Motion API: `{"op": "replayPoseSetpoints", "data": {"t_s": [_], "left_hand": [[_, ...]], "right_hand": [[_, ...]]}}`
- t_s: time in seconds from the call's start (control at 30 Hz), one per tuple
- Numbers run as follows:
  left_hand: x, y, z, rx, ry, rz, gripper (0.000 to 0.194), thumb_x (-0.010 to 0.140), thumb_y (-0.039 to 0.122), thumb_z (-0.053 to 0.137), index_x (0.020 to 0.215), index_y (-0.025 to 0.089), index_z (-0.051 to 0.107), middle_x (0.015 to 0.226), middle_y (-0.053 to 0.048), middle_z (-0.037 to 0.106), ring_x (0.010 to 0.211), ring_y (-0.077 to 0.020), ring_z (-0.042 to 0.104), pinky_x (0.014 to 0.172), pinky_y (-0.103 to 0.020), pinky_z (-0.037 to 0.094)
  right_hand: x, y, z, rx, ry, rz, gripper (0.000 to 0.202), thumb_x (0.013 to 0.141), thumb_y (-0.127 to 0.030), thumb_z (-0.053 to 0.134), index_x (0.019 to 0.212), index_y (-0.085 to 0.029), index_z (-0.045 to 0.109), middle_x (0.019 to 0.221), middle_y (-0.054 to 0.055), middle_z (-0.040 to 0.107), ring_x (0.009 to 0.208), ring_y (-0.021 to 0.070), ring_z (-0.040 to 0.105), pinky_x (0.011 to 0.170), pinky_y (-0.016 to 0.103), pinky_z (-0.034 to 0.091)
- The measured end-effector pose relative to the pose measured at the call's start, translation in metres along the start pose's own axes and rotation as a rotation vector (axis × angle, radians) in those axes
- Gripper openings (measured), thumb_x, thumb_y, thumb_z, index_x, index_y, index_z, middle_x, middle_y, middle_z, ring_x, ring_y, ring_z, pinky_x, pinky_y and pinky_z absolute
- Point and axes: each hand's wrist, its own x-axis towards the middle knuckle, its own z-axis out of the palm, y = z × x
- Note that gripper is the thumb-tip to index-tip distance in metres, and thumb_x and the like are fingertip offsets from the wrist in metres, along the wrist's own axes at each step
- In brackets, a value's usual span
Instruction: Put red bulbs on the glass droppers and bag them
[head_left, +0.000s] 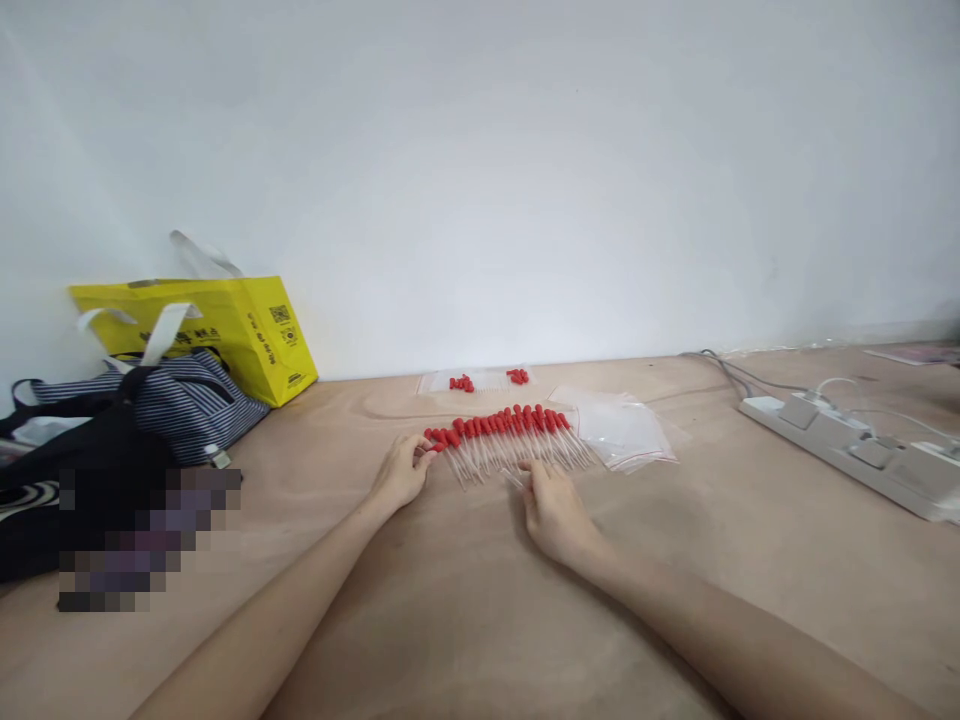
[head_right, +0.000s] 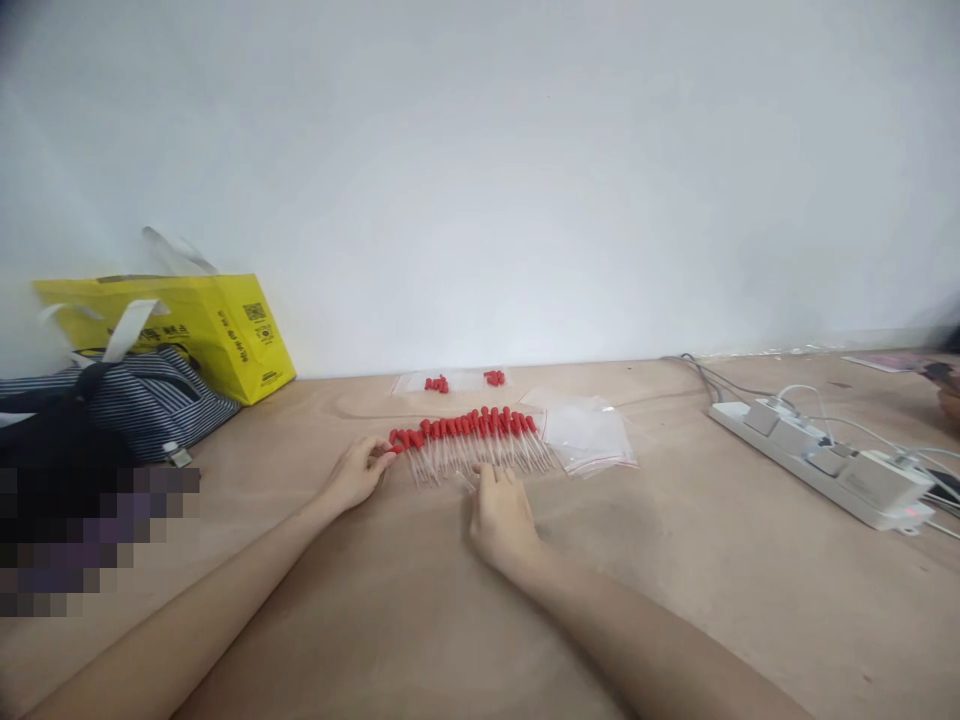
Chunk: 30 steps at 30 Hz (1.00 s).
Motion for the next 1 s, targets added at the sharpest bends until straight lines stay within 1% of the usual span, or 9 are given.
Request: {"op": "replayPoseSetpoints", "data": {"t_s": [0.2,0.3,0.4,0.47,0.53,0.6,0.7,0.83,1.0], "left_hand": [[0.001,-0.016,0.012,-0.229,0.077,-0.070,0.012,0.073,0.028,0.049,0.076,0.017,0.051,0.076,-0.004,0.062,0.071,-0.0175,0.062,0.066,-0.029,0.047],[-0.004,-0.019,0.012,-0.300,0.138,-0.087,0.018,0.072,0.034,0.049,0.078,0.016,0.050,0.079,-0.005,0.061,0.075,-0.0187,0.061,0.070,-0.031,0.046],[-0.020,-0.014,0.007,-0.349,0.173,-0.075,0.024,0.069,0.039,0.052,0.076,0.017,0.051,0.080,-0.005,0.060,0.077,-0.0192,0.059,0.072,-0.031,0.045],[-0.034,-0.007,0.005,-0.385,0.147,-0.050,0.026,0.067,0.041,0.053,0.076,0.016,0.052,0.077,-0.004,0.060,0.075,-0.0182,0.058,0.071,-0.029,0.045],[-0.048,0.001,0.004,-0.415,0.089,-0.018,0.029,0.068,0.040,0.052,0.084,0.016,0.055,0.077,-0.003,0.060,0.075,-0.0170,0.057,0.069,-0.027,0.045],[-0.059,0.009,0.005,-0.460,-0.024,0.012,0.035,0.071,0.040,0.050,0.096,0.017,0.055,0.074,-0.002,0.059,0.070,-0.0157,0.056,0.066,-0.026,0.044],[-0.067,0.020,0.007,-0.544,-0.145,0.042,0.032,0.074,0.041,0.049,0.095,0.018,0.056,0.071,-0.001,0.056,0.069,-0.0146,0.054,0.067,-0.025,0.042],[-0.068,0.028,0.010,-0.693,-0.156,0.033,0.027,0.072,0.040,0.054,0.088,0.020,0.047,0.067,0.003,0.054,0.068,-0.0127,0.052,0.068,-0.024,0.041],[-0.069,0.031,0.012,-0.824,-0.201,-0.054,0.024,0.070,0.035,0.059,0.078,0.019,0.043,0.071,0.002,0.059,0.068,-0.0115,0.053,0.065,-0.022,0.041]], "right_hand": [[0.000,0.016,0.006,0.039,0.175,-0.052,0.022,0.078,-0.010,0.039,0.094,-0.012,0.054,0.089,0.013,0.058,0.085,0.0223,0.049,0.075,0.033,0.038],[0.001,0.015,0.007,0.034,0.187,-0.097,0.020,0.079,-0.011,0.039,0.087,-0.014,0.057,0.081,0.011,0.056,0.079,0.0208,0.049,0.069,0.031,0.038],[0.000,0.013,0.007,0.072,0.183,-0.144,0.020,0.080,-0.010,0.039,0.086,-0.016,0.057,0.079,0.008,0.054,0.075,0.0185,0.049,0.066,0.029,0.037],[-0.001,0.011,0.006,0.105,0.187,-0.175,0.020,0.081,-0.010,0.038,0.088,-0.016,0.056,0.081,0.007,0.053,0.076,0.0178,0.049,0.066,0.029,0.036],[-0.003,0.009,0.006,0.139,0.178,-0.210,0.020,0.082,-0.010,0.038,0.090,-0.017,0.055,0.082,0.006,0.053,0.076,0.0172,0.049,0.067,0.029,0.036],[-0.004,0.007,0.005,0.165,0.160,-0.241,0.020,0.082,-0.011,0.037,0.091,-0.018,0.054,0.083,0.006,0.053,0.077,0.0166,0.049,0.068,0.029,0.036],[-0.005,0.004,0.004,0.176,0.132,-0.263,0.020,0.084,-0.012,0.036,0.092,-0.018,0.053,0.084,0.005,0.055,0.078,0.0162,0.050,0.069,0.029,0.034],[-0.006,0.000,0.000,0.163,0.073,-0.292,0.017,0.084,-0.015,0.038,0.089,-0.019,0.053,0.081,0.002,0.058,0.075,0.0148,0.051,0.067,0.029,0.030],[-0.009,-0.004,-0.003,0.155,0.025,-0.353,0.014,0.084,-0.017,0.040,0.084,-0.019,0.054,0.077,0.001,0.058,0.069,0.0130,0.050,0.065,0.028,0.027]]}}
